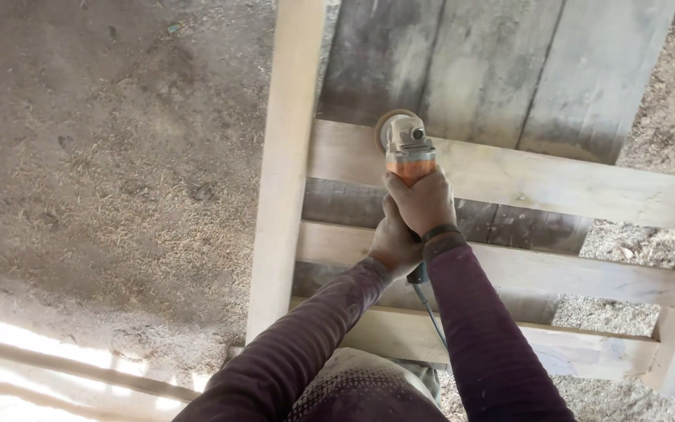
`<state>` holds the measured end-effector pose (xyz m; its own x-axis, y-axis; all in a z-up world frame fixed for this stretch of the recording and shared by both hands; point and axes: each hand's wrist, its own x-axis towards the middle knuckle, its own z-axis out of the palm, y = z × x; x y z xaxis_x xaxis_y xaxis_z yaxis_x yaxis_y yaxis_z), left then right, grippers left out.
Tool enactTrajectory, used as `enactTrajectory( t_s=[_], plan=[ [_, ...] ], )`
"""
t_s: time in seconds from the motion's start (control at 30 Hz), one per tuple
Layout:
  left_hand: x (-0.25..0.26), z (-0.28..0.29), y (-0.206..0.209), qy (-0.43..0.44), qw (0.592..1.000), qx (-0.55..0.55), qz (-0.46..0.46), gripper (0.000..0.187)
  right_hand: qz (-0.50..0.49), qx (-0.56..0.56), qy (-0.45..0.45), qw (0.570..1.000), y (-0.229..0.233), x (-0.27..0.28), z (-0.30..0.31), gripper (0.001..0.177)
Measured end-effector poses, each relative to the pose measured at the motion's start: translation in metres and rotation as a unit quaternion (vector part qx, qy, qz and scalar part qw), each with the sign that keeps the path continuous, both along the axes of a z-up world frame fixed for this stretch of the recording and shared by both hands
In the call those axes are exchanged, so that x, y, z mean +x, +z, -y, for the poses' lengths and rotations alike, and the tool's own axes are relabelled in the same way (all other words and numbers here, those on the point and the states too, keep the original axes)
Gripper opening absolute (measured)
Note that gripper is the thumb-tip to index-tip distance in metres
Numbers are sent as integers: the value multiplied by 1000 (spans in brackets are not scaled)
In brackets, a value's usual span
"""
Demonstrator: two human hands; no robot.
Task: Using an angle grinder to sand a wooden frame.
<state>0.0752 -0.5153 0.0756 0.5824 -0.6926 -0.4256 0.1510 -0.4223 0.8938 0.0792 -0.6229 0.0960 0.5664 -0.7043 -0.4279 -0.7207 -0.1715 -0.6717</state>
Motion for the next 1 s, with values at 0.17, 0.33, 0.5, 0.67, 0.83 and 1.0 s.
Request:
enactTrajectory(
  t_s=[0.17,0.33,0.5,0.67,0.83,1.0],
  plan=[
    [22,-25,-5,32,999,-12,1,113,4,-9,31,999,-2,31,-25,53],
    [28,-40,-8,77,997,-14,18,109,17,7,66,998,-13,44,-40,52],
    [15,-42,-15,114,992,-34,36,104,4,-2,105,994,-7,44,-48,55],
    [-13,-27,-20,148,983,-76,73,100,-40,-29,147,988,-6,23,-36,58],
    [-45,5,-23,84,988,-113,67,89,-23,28,105,994,-3,-11,-12,54],
    [-63,21,1,31,996,-79,15,96,-51,-5,68,996,-10,-56,15,56]
  ],
)
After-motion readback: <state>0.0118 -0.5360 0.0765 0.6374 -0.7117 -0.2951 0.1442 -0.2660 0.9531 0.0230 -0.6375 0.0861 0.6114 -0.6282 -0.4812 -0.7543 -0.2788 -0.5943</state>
